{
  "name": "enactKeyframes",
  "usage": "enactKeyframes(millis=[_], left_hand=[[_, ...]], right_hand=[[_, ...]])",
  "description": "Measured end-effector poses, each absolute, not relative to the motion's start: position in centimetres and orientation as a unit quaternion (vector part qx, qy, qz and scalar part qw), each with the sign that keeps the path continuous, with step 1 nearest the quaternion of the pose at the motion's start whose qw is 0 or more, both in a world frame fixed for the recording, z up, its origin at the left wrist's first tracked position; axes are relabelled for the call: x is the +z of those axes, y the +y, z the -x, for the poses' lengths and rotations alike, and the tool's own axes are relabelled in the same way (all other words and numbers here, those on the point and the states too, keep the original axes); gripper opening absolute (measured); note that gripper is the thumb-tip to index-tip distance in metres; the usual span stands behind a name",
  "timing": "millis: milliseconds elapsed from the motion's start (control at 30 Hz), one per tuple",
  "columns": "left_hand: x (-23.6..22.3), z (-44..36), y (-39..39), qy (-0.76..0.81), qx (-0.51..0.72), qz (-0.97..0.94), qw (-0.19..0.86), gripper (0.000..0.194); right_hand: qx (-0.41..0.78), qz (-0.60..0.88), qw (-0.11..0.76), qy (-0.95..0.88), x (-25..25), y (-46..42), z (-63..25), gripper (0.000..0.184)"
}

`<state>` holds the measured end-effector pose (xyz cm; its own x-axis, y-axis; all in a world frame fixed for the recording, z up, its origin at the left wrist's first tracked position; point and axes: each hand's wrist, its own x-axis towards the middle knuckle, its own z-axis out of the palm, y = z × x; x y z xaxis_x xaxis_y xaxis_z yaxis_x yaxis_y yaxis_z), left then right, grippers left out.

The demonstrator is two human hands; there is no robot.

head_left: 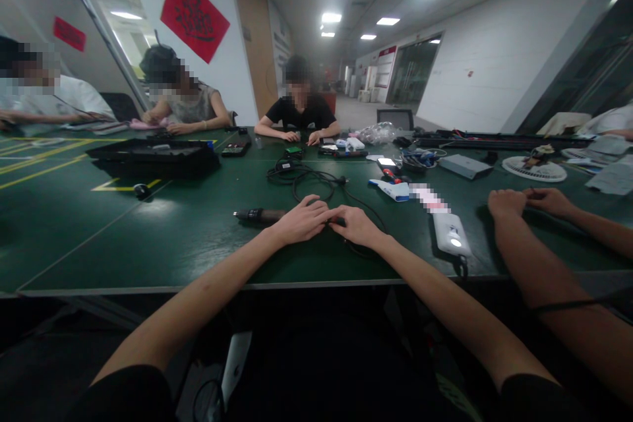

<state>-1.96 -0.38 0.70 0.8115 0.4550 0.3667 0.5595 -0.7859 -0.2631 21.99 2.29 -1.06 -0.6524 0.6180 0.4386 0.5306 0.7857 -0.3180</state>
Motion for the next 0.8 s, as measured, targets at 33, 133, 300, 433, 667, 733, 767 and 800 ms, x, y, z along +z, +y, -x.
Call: enactKeyframes(millis=[33, 133, 300, 433, 667, 733, 767, 800], left_hand=[[0.8, 1.9, -0.4, -0.265, -0.139, 0.937, 0.181, 0.062], [0.9, 1.9, -0.4, -0.276, -0.138, 0.932, 0.189, 0.059], [0.8, 1.8, -0.6, -0.277, -0.142, 0.931, 0.189, 0.063], [0.8, 1.8, -0.6, -0.274, -0.144, 0.931, 0.195, 0.058], [5.3, 1.1, -3.6, -0.274, -0.266, 0.908, 0.174, 0.035], [6.3, 1.2, -7.2, -0.254, -0.282, 0.912, 0.157, 0.036], [6.4, 1.3, -9.6, -0.238, -0.274, 0.919, 0.151, 0.038], [6.3, 1.6, -12.2, -0.221, -0.249, 0.932, 0.145, 0.042]], right_hand=[[0.083, 0.322, 0.270, -0.904, -1.1, 2.3, -22.0, 0.008], [0.090, 0.321, 0.272, -0.903, -1.0, 2.2, -21.9, 0.007], [0.090, 0.325, 0.272, -0.901, -1.0, 2.2, -21.9, 0.006], [0.079, 0.330, 0.267, -0.902, -1.0, 2.2, -21.8, 0.006], [0.082, 0.306, 0.272, -0.909, -0.8, 2.0, -22.1, 0.006], [0.085, 0.298, 0.273, -0.910, -0.7, 2.0, -22.1, 0.005], [0.085, 0.297, 0.274, -0.911, -0.7, 2.0, -22.1, 0.005], [0.085, 0.298, 0.273, -0.911, -0.7, 2.0, -22.1, 0.006]])
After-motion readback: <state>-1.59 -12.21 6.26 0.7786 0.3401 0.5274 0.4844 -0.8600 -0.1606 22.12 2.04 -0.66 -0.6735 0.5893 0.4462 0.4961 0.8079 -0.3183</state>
